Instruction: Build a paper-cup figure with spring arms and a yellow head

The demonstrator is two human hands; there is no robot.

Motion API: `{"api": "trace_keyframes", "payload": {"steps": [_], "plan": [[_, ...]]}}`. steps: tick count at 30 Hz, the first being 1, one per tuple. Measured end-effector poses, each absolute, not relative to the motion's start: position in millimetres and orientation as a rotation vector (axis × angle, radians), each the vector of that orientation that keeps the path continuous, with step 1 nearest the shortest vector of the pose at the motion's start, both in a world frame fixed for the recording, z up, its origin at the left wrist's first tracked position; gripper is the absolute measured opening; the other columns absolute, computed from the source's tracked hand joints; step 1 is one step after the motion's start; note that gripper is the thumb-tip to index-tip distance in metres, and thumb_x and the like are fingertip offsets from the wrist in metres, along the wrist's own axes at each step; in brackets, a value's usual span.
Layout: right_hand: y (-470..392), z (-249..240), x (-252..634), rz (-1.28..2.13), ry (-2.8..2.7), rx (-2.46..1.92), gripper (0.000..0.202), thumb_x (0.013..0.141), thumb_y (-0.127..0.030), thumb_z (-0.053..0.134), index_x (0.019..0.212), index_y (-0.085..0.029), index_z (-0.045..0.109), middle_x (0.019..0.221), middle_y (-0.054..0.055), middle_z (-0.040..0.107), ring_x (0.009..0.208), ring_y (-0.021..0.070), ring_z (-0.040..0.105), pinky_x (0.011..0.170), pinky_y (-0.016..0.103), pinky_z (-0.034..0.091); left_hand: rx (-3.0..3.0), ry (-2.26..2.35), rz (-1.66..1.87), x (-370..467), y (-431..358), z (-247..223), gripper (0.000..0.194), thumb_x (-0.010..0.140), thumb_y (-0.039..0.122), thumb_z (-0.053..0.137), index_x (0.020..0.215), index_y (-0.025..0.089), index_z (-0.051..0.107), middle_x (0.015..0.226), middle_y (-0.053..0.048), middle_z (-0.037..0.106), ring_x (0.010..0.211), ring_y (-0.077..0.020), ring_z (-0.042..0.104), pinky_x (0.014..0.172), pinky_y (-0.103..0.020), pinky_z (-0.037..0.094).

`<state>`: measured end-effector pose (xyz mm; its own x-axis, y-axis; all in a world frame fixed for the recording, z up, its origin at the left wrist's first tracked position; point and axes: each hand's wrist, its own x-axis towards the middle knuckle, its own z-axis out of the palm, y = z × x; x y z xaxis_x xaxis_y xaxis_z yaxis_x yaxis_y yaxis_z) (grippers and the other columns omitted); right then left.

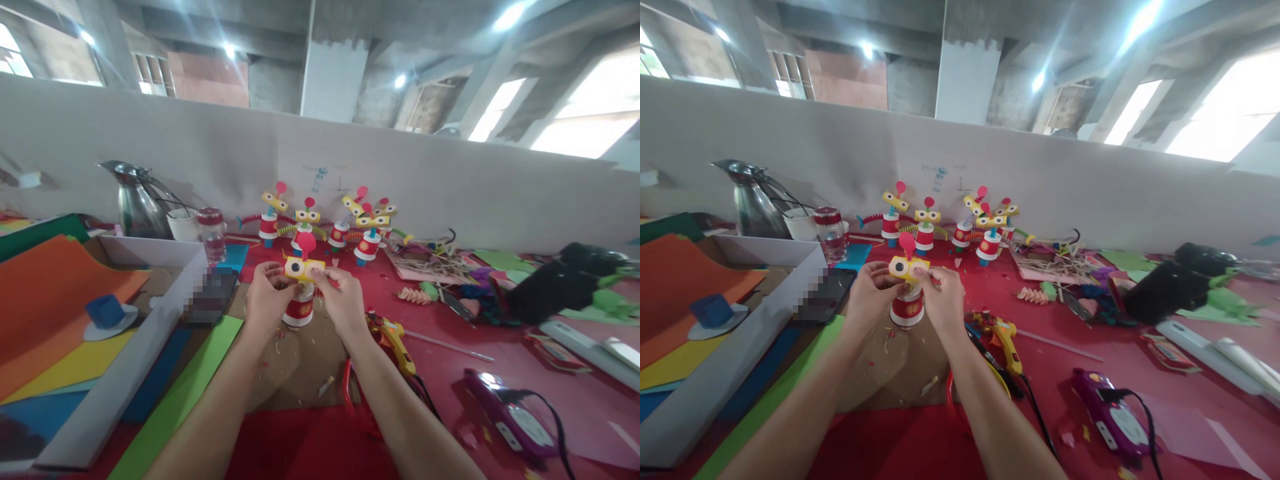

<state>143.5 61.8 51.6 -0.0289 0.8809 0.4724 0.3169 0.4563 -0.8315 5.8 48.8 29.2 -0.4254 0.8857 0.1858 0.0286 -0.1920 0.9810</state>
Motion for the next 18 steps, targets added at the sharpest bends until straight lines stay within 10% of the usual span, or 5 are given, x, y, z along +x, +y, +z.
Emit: {"api": "trace_keyframes", "payload": {"steps": [18], "plan": [[64.1, 52.3, 149.0, 0.597, -1.657, -1.093, 0.044, 0.086, -0.052, 0.054, 0.065, -0.015, 0.067, 0.064, 0.001, 0.060, 0.061, 0.0148, 0.048, 0.058, 0.025, 0.038, 1.092, 1.391, 1.685, 5.7, 46.1, 32.2, 0.058, 0.056, 0.015, 0.080, 0.103, 0.021, 0.046, 0.078, -0.002, 0.070, 0.093, -0.0223, 0.069, 0.088, -0.039, 0.049]]}}
